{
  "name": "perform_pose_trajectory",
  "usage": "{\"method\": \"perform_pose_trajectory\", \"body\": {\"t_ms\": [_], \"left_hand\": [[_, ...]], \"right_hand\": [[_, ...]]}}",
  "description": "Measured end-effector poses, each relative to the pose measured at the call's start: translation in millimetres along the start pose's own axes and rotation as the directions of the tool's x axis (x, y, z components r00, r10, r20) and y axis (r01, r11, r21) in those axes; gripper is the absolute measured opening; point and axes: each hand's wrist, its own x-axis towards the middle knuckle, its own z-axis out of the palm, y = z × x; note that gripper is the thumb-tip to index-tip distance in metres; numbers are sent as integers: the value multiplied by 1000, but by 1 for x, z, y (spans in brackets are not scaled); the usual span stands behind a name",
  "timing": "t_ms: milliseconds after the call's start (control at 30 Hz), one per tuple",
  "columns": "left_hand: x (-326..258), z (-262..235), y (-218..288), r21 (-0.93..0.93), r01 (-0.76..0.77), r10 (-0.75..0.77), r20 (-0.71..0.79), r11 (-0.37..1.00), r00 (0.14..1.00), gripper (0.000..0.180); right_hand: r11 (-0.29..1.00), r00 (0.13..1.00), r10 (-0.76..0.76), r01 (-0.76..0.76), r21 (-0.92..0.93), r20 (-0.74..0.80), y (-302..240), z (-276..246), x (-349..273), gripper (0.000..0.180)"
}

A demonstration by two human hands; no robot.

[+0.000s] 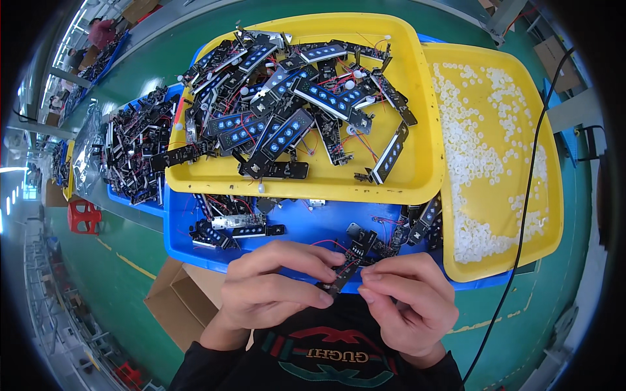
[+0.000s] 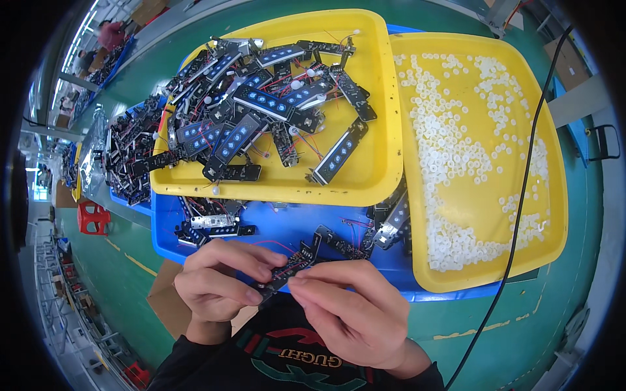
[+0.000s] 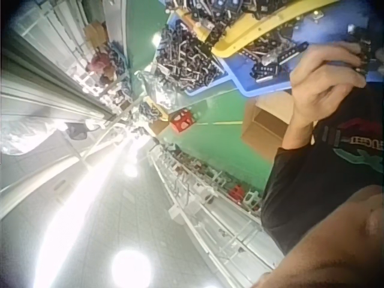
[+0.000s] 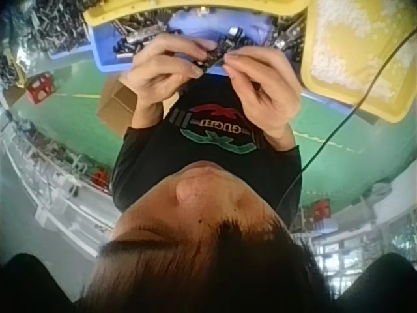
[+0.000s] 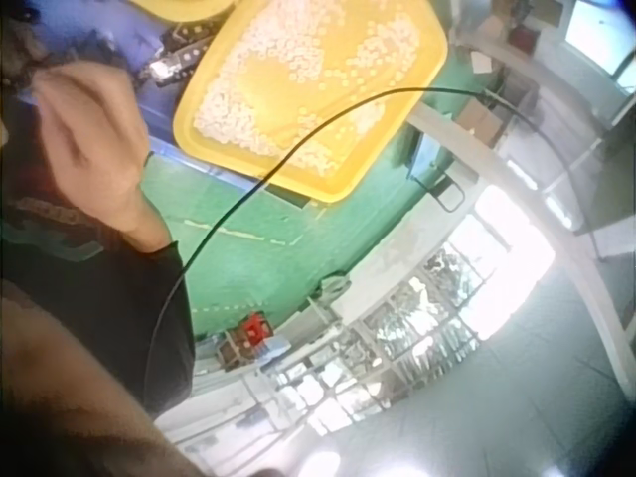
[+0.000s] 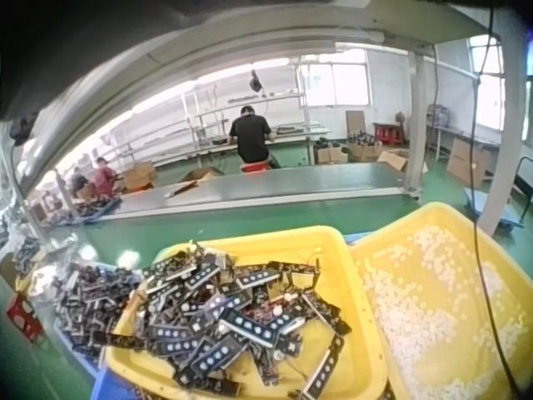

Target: The person repeatedly picks up small circuit boards from a yellow tray and attaches small white circular components to them by hand. The person places the assembled units into a blue bin. The task is performed one at a time in a repetitive loop.

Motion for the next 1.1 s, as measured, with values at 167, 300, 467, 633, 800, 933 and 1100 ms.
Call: {"method": "perform_pose_trajectory", "body": {"t_ms": [167, 300, 467, 633, 800, 933, 1100], "left_hand": [[5, 20, 5, -40, 42, -48, -150, 998, 987, 8], [6, 23, 2, -93, 33, -46, -137, 995, 989, 8], [4, 17, -2, -141, 37, -47, -68, 989, 997, 15], [7, 18, -2, -145, 56, -72, -111, 988, 991, 11], [10, 17, -5, -166, 45, -56, -66, 985, 996, 12], [8, 17, -5, -236, 59, -75, -63, 970, 995, 8], [7, 19, -3, -260, 98, -125, -89, 961, 988, 11]], "right_hand": [[994, 999, 38, -41, 104, 35, 2, 0, 3, 31], [981, 999, 29, -32, 192, 17, 9, -1, -2, 30], [960, 981, 192, -196, 201, 43, 1, -3, -2, 28], [959, 977, 208, -212, 189, 44, 0, -5, -3, 27], [952, 973, 226, -229, 202, 35, -2, -6, -2, 25], [957, 982, 185, -190, 217, 44, -1, -5, -3, 25], [978, 996, 42, -57, 203, 78, 6, -9, -1, 24]]}}
